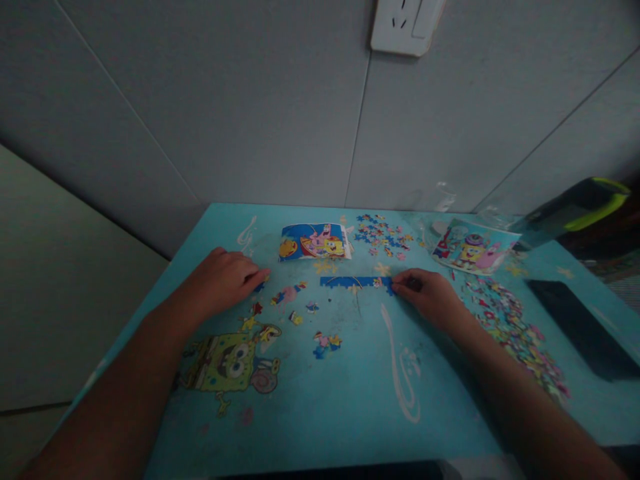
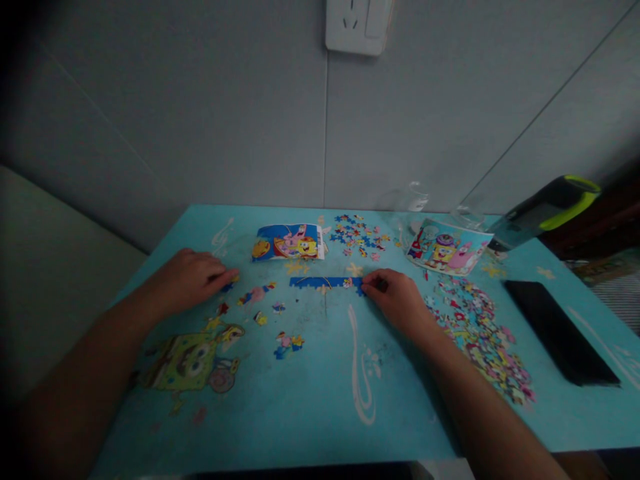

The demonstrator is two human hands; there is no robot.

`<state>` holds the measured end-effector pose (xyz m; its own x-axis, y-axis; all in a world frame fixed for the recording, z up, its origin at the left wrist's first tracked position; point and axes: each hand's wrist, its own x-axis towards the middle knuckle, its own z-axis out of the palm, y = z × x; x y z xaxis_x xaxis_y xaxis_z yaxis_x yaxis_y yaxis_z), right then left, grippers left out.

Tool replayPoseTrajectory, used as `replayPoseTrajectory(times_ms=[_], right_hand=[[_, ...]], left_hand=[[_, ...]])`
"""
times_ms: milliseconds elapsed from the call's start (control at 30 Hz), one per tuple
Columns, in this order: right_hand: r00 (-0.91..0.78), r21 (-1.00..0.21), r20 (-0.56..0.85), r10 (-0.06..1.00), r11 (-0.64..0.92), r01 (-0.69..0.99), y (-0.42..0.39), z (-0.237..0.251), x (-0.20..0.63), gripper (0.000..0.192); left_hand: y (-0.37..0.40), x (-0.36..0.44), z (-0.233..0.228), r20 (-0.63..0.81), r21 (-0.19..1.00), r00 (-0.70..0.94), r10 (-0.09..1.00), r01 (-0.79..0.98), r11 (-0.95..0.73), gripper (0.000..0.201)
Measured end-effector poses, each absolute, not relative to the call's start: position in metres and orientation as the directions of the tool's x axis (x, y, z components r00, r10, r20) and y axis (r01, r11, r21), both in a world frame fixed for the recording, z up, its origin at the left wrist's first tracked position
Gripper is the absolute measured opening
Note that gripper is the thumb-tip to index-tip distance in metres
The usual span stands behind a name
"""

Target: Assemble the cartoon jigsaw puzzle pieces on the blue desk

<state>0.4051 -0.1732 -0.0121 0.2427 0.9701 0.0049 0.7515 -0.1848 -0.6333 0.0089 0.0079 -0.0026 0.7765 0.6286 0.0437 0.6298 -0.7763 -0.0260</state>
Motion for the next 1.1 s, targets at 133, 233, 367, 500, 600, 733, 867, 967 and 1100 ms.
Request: replayPoseTrajectory(times_ms=[133, 233, 367, 500, 600, 733, 867, 967, 1100], right_hand=[[0.241, -0.662, 0.025, 0.97, -0.165, 0.731, -0.175, -0.006, 0.408, 0.028], [0.265, -0.661, 0.042, 0.963, -0.172, 0.73, -0.177, -0.004, 0.411, 0.033], [0.236, -0.669, 0.025, 0.971, -0.159, 0.726, -0.177, -0.007, 0.411, 0.031], [0.218, -0.608, 0.04, 0.975, -0.149, 0.78, -0.177, -0.013, 0.41, 0.028], [0.217, -0.604, 0.038, 0.975, -0.151, 0.782, -0.177, -0.016, 0.412, 0.034], [0.246, -0.536, 0.054, 0.968, -0.18, 0.825, -0.177, -0.021, 0.415, 0.035], [0.27, -0.523, 0.052, 0.962, -0.204, 0.828, -0.177, -0.022, 0.415, 0.037], [0.316, -0.528, 0.028, 0.948, -0.255, 0.81, -0.177, -0.018, 0.413, 0.035], [0.326, -0.527, 0.024, 0.945, -0.265, 0.807, -0.178, -0.016, 0.413, 0.037]], left_hand=[[0.008, 0.009, -0.002, 0.031, -0.081, 0.789, 0.613, 0.613, -0.786, 0.054], [0.009, 0.009, -0.003, 0.018, -0.105, 0.789, 0.614, 0.612, -0.784, 0.055], [0.009, 0.008, -0.004, 0.029, -0.094, 0.789, 0.613, 0.613, -0.784, 0.054], [0.007, 0.008, -0.001, 0.057, -0.045, 0.779, 0.624, 0.627, -0.778, 0.05], [0.003, 0.012, 0.004, 0.045, -0.018, 0.764, 0.644, 0.645, -0.764, 0.049], [-0.002, 0.018, 0.01, 0.02, -0.028, 0.749, 0.663, 0.663, -0.748, 0.047], [-0.003, 0.017, 0.014, 0.021, -0.061, 0.736, 0.676, 0.676, -0.734, 0.048], [0.002, 0.008, 0.019, 0.063, -0.113, 0.705, 0.707, 0.709, -0.696, 0.05], [0.008, -0.003, 0.022, 0.113, -0.138, 0.651, 0.751, 0.759, -0.637, 0.054]])
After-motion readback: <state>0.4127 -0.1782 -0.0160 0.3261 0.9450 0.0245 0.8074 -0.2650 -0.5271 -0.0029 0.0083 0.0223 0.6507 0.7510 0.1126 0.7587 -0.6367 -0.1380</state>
